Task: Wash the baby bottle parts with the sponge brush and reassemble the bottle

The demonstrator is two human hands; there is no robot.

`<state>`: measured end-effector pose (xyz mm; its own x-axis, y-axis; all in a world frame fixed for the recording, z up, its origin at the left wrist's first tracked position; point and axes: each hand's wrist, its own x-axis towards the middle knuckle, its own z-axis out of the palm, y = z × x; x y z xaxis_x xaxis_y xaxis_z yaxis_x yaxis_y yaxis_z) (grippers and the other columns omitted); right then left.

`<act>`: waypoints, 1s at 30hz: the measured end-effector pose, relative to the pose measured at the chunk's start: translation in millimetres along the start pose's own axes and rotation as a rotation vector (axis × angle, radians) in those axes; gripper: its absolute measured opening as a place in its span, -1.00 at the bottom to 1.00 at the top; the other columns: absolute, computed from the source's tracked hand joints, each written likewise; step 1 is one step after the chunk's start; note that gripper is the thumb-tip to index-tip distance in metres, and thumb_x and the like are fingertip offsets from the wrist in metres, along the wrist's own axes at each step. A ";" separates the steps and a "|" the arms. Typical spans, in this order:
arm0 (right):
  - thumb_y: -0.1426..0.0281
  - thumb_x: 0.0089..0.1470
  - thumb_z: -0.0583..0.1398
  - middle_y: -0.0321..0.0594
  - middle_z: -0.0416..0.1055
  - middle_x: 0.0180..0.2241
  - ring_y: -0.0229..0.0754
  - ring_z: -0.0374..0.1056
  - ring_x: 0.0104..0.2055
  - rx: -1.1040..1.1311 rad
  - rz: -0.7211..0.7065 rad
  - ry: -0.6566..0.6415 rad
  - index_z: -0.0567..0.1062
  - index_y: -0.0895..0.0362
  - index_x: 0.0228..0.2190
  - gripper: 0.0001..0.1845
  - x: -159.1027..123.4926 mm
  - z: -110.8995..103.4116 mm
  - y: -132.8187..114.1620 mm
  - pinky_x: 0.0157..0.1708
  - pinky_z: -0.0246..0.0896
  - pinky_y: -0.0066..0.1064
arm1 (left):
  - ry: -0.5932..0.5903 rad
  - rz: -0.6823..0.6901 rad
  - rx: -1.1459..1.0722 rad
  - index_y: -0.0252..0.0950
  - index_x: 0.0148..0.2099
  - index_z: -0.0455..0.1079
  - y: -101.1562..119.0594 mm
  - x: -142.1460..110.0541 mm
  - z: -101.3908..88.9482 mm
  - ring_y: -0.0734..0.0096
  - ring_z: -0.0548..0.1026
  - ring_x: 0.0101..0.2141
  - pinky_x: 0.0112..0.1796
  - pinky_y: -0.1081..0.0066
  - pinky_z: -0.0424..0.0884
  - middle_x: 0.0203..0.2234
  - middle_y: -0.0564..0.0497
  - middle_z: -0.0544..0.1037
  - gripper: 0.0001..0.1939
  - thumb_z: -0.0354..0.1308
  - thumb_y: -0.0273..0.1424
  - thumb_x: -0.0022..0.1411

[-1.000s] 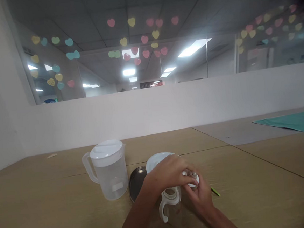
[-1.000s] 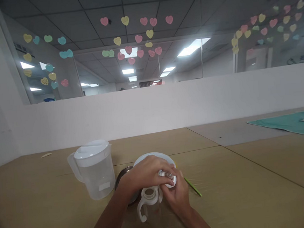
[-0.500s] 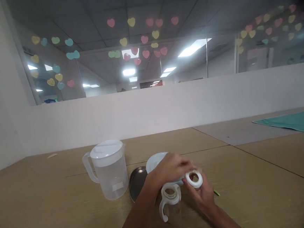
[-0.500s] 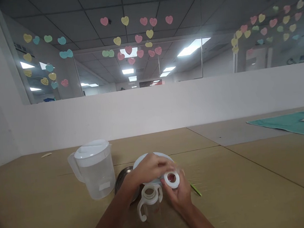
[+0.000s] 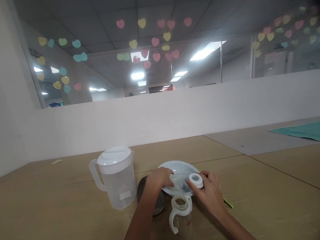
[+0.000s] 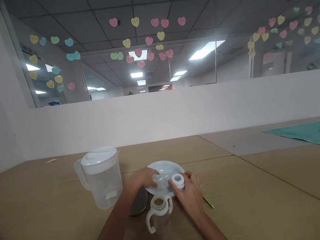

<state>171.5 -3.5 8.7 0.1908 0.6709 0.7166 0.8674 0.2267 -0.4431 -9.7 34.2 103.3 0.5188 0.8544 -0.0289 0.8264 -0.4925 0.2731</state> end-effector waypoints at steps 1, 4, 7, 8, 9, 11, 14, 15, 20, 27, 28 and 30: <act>-0.06 -0.06 0.06 -0.06 0.29 -0.20 0.04 0.20 -0.12 -0.045 0.004 -0.026 0.50 0.11 -0.35 -0.48 -0.5 1.9 1.4 -0.15 0.11 -0.12 | 0.012 0.003 -0.002 -0.25 0.03 0.36 -0.7 -3.5 -5.4 0.14 0.42 -0.08 -0.10 0.28 0.31 -0.05 -0.14 0.45 -0.49 0.24 -0.39 -0.04; -0.07 -0.07 0.07 -0.02 0.26 -0.09 0.11 0.16 -0.05 -0.149 0.024 -0.094 0.51 0.10 -0.34 -0.46 -3.1 5.9 3.5 -0.11 0.07 -0.05 | 0.172 0.005 -0.040 -0.25 0.09 0.29 -0.8 -29.2 -31.6 0.19 0.35 0.01 -0.01 0.31 0.21 0.03 -0.13 0.38 -0.53 0.10 -0.33 0.10; -0.12 -0.08 0.04 0.00 0.25 -0.08 0.13 0.16 -0.04 -0.190 0.046 -0.151 0.51 0.12 -0.37 -0.41 -4.9 7.5 3.4 -0.10 0.05 -0.04 | 0.473 -0.140 -0.089 -0.26 0.08 0.30 -4.1 -74.3 -60.9 0.20 0.41 -0.09 -0.07 0.33 0.24 -0.08 -0.14 0.46 -0.57 0.01 -0.27 0.16; -0.13 -0.08 0.03 0.01 0.25 -0.08 0.13 0.16 -0.03 -0.197 0.053 -0.163 0.51 0.12 -0.37 -0.39 -5.2 7.6 3.1 -0.10 0.05 -0.04 | 0.570 -0.224 -0.094 -0.22 0.06 0.30 -8.2 -90.5 -69.0 0.19 0.43 -0.14 -0.11 0.32 0.27 -0.14 -0.11 0.49 -0.58 -0.01 -0.23 0.17; -0.14 -0.08 0.02 0.01 0.25 -0.07 0.14 0.16 -0.03 -0.203 0.061 -0.173 0.51 0.12 -0.36 -0.38 -5.3 7.6 2.7 -0.10 0.04 -0.04 | 0.624 -0.296 -0.096 -0.17 0.06 0.30 -14.5 -105.7 -75.6 0.18 0.45 -0.18 -0.17 0.30 0.30 -0.19 -0.08 0.51 -0.58 -0.04 -0.18 0.18; -0.15 -0.07 0.00 0.02 0.25 -0.07 0.14 0.17 -0.04 -0.214 0.069 -0.189 0.51 0.12 -0.35 -0.37 -5.4 7.1 2.0 -0.10 0.04 -0.03 | 0.729 -0.462 -0.061 -0.14 0.06 0.27 -33.6 -128.8 -83.7 0.13 0.46 -0.23 -0.22 0.25 0.32 -0.24 -0.06 0.53 -0.55 -0.10 -0.09 0.19; -0.11 -0.01 -0.03 0.04 0.24 -0.06 0.12 0.18 -0.04 -0.225 0.041 -0.221 0.51 0.13 -0.34 -0.39 -5.3 6.5 0.6 -0.09 0.04 -0.05 | 0.845 -0.825 0.027 -0.33 0.14 0.18 -71.8 -137.8 -83.7 -0.05 0.44 -0.17 -0.21 0.12 0.30 -0.24 -0.23 0.51 -0.42 -0.23 -0.08 0.23; -0.08 0.02 -0.04 0.05 0.24 -0.06 0.11 0.17 -0.03 -0.228 0.028 -0.230 0.51 0.14 -0.35 -0.40 -5.4 6.5 0.0 -0.08 0.04 -0.06 | 0.827 -0.893 0.001 -0.39 0.16 0.15 -84.3 -134.3 -81.2 -0.10 0.43 -0.16 -0.22 0.10 0.30 -0.20 -0.30 0.49 -0.37 -0.26 -0.06 0.23; -0.03 0.06 -0.06 0.07 0.24 -0.04 0.13 0.14 0.02 -0.244 0.038 -0.235 0.52 0.15 -0.40 -0.41 -6.2 7.8 -3.5 -0.04 0.01 -0.06 | 0.780 -0.906 -0.254 -0.51 0.25 -0.02 -121.9 -102.8 -64.6 -0.27 0.34 -0.05 -0.17 -0.05 0.25 -0.05 -0.49 0.36 -0.14 -0.39 0.09 0.17; -0.03 0.05 -0.04 0.03 0.22 0.03 0.13 0.13 0.05 -0.262 0.079 -0.209 0.52 0.13 -0.38 -0.44 -8.3 11.0 -2.7 0.00 -0.07 0.00 | 0.934 -0.728 -0.472 -0.33 0.21 0.11 -147.9 -85.3 -56.3 -0.17 0.24 0.07 -0.01 -0.05 0.13 0.07 -0.32 0.29 -0.20 -0.37 0.12 0.16; -0.04 0.04 -0.04 0.04 0.22 0.03 0.13 0.13 0.05 -0.260 0.082 -0.205 0.52 0.13 -0.38 -0.44 -8.6 11.7 -2.0 0.00 -0.07 0.00 | 0.976 -0.702 -0.514 -0.34 0.16 0.18 -153.2 -80.9 -54.6 -0.13 0.25 0.06 0.00 -0.02 0.13 0.06 -0.30 0.30 -0.24 -0.36 0.09 0.18; -0.05 0.04 -0.04 0.04 0.23 0.02 0.13 0.13 0.05 -0.259 0.088 -0.196 0.51 0.13 -0.39 -0.43 -9.1 12.4 -1.2 0.00 -0.07 0.00 | 1.101 -0.676 -0.621 -0.38 0.04 0.31 -163.1 -69.6 -49.8 -0.05 0.33 0.00 -0.03 0.07 0.20 -0.01 -0.28 0.38 -0.30 -0.32 0.05 0.19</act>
<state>163.1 -1.2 -3.9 0.2001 0.8084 0.5535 0.9442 -0.0082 -0.3293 -191.5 63.3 108.7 -0.5963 0.7237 0.3474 0.4646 -0.0419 0.8846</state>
